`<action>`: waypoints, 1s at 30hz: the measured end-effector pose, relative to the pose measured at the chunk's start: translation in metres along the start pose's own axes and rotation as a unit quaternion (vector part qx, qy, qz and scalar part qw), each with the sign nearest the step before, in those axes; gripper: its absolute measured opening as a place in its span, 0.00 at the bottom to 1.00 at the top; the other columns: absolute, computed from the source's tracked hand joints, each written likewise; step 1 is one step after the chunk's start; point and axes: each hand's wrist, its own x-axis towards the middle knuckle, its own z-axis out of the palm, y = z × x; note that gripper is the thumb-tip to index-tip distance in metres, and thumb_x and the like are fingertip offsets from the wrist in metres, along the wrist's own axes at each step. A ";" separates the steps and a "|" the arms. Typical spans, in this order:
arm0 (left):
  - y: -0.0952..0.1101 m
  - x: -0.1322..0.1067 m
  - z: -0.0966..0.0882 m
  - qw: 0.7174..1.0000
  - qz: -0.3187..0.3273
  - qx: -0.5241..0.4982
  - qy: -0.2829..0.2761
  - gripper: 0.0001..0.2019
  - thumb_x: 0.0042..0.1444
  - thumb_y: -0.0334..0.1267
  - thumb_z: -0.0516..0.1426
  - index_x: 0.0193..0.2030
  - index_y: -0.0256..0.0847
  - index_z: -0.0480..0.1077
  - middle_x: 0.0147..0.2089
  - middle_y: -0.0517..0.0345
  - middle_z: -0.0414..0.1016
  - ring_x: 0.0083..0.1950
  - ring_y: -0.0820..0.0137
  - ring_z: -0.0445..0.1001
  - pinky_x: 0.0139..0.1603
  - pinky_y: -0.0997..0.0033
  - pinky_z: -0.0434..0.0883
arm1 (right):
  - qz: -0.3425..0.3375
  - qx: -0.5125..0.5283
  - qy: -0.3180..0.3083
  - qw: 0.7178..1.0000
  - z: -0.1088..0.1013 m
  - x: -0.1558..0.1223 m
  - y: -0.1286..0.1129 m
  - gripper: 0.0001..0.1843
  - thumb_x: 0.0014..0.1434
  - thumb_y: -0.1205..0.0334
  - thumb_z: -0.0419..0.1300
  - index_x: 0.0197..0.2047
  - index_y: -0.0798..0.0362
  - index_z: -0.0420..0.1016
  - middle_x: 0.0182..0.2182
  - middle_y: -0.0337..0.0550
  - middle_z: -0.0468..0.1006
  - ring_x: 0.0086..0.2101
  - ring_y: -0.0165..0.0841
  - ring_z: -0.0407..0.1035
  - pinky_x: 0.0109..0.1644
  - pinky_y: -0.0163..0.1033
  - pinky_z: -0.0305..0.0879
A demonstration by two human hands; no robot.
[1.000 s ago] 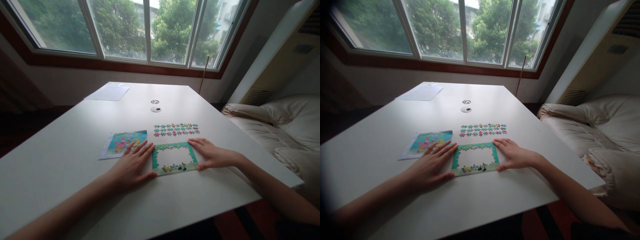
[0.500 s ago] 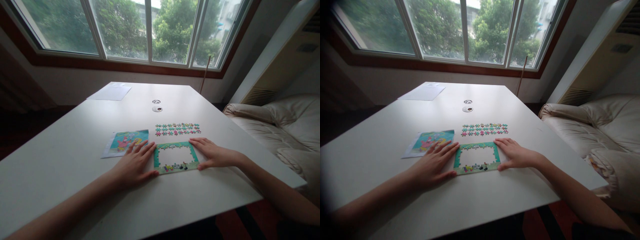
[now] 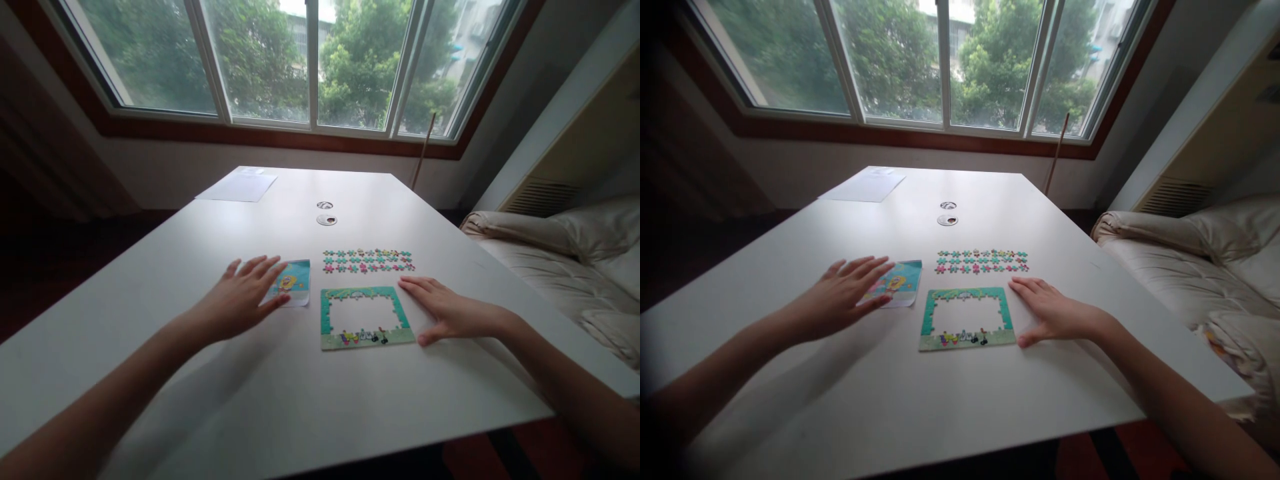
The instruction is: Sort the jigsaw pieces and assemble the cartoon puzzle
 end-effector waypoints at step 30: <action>-0.088 -0.010 -0.003 0.960 -0.098 -0.101 -0.242 0.40 0.50 0.60 0.47 0.65 0.38 0.48 0.66 0.45 0.48 0.65 0.54 0.49 0.62 0.58 0.51 | -0.016 -0.029 0.017 0.999 0.003 0.000 0.002 0.56 0.43 0.32 0.56 0.64 0.61 0.48 0.62 0.57 0.52 0.60 0.49 0.46 0.62 0.51 0.49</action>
